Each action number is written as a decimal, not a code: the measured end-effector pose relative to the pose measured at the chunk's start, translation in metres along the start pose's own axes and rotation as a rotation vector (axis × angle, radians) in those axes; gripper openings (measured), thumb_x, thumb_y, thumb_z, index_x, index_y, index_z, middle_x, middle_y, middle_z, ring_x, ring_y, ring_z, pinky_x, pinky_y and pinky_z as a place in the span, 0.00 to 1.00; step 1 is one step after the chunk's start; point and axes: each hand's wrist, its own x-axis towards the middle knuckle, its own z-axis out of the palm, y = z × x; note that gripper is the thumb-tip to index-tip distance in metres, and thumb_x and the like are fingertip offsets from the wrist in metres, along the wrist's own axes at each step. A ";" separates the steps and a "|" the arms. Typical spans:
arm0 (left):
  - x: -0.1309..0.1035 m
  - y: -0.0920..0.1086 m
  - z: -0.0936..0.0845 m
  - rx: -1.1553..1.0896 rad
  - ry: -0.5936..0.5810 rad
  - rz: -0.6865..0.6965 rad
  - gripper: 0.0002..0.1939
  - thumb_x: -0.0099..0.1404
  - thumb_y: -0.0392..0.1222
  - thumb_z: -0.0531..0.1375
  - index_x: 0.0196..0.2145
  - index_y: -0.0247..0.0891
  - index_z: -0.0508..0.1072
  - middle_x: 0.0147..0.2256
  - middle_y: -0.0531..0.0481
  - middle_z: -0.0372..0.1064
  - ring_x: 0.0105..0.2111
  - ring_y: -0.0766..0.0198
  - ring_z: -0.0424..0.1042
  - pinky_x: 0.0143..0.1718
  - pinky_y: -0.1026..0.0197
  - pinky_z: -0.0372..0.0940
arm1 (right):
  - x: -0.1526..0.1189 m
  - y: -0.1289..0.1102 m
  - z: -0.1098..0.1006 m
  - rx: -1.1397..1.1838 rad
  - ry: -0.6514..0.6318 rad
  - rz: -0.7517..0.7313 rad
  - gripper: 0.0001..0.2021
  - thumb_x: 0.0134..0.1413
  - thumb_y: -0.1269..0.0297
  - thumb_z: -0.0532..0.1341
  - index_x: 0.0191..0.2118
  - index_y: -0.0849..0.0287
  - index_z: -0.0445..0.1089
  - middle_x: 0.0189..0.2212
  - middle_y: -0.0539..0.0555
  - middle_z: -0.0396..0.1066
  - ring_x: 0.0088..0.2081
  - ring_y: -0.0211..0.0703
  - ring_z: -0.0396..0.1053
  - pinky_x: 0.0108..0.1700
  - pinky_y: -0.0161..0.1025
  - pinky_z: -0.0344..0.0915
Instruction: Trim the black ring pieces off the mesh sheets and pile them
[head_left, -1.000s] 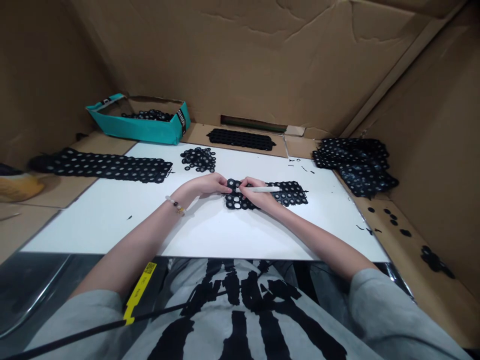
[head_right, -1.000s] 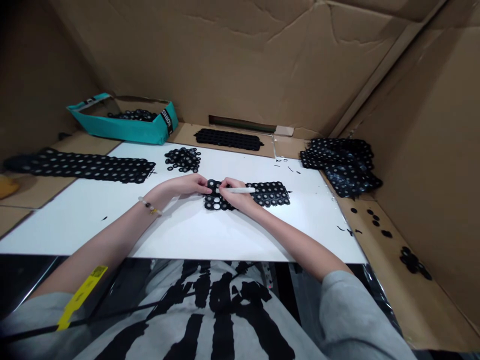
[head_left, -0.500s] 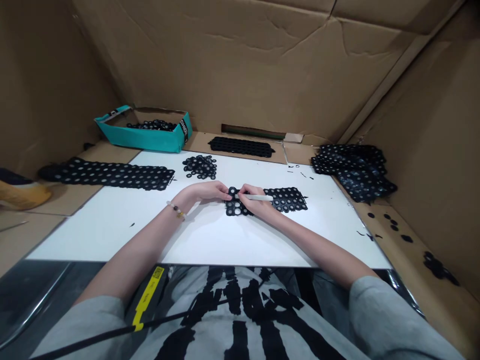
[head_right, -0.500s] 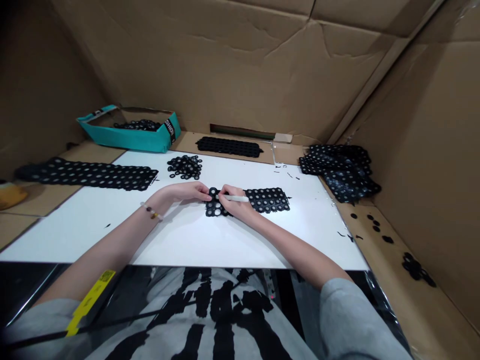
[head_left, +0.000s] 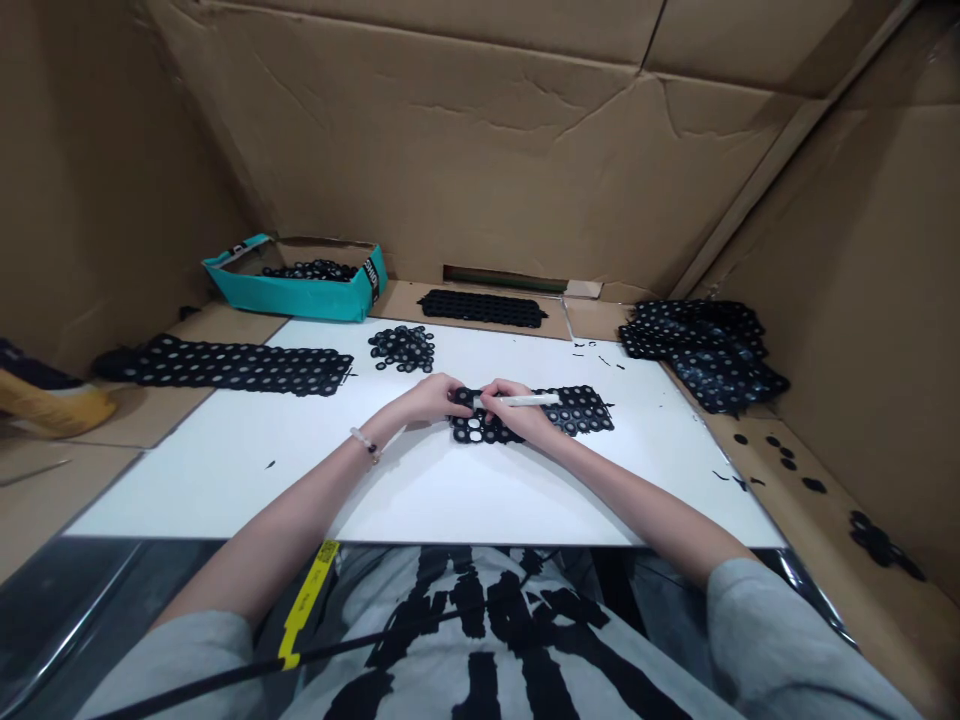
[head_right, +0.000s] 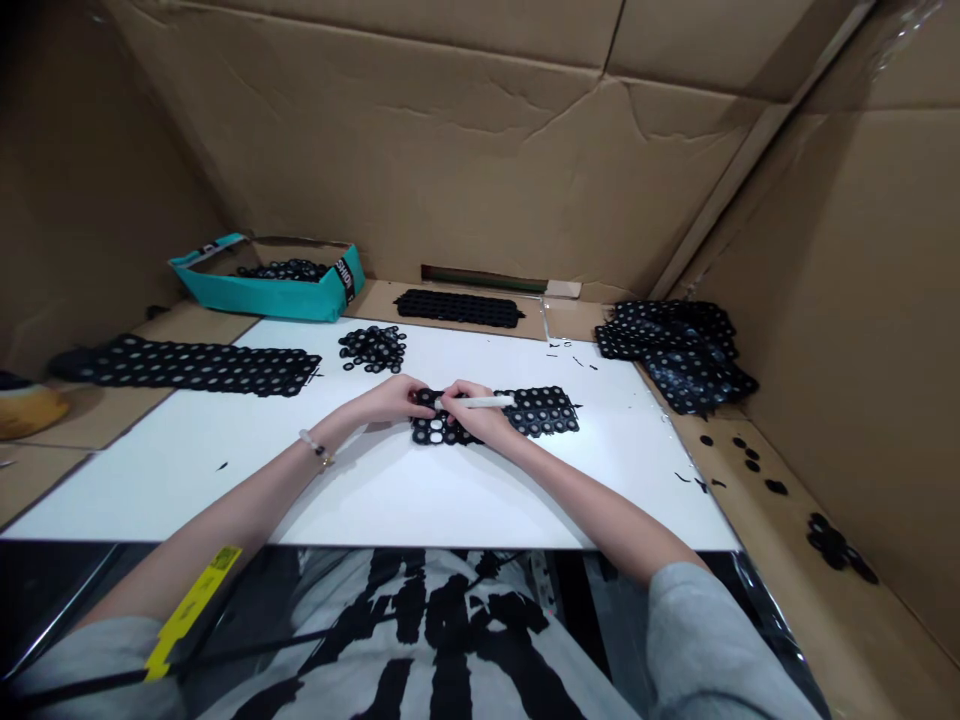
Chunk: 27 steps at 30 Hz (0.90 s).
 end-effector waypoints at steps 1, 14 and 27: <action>0.000 -0.001 0.000 -0.021 -0.004 -0.006 0.19 0.50 0.57 0.65 0.25 0.36 0.71 0.23 0.53 0.65 0.26 0.63 0.60 0.28 0.62 0.52 | 0.002 0.000 -0.004 0.045 -0.002 0.005 0.09 0.52 0.57 0.61 0.30 0.58 0.70 0.37 0.52 0.78 0.25 0.37 0.70 0.25 0.34 0.60; -0.029 -0.012 -0.067 0.182 -0.129 -0.223 0.14 0.45 0.52 0.66 0.22 0.40 0.70 0.22 0.51 0.68 0.25 0.60 0.65 0.26 0.62 0.54 | 0.023 0.016 -0.050 -0.080 -0.041 0.011 0.08 0.50 0.61 0.60 0.26 0.58 0.70 0.38 0.54 0.79 0.44 0.44 0.74 0.53 0.42 0.64; -0.024 -0.019 -0.067 0.125 -0.087 -0.155 0.18 0.47 0.52 0.64 0.34 0.39 0.77 0.33 0.48 0.76 0.33 0.56 0.70 0.33 0.62 0.60 | 0.011 0.004 -0.039 -0.234 -0.090 -0.038 0.08 0.54 0.60 0.58 0.29 0.56 0.71 0.38 0.52 0.77 0.44 0.44 0.71 0.52 0.43 0.62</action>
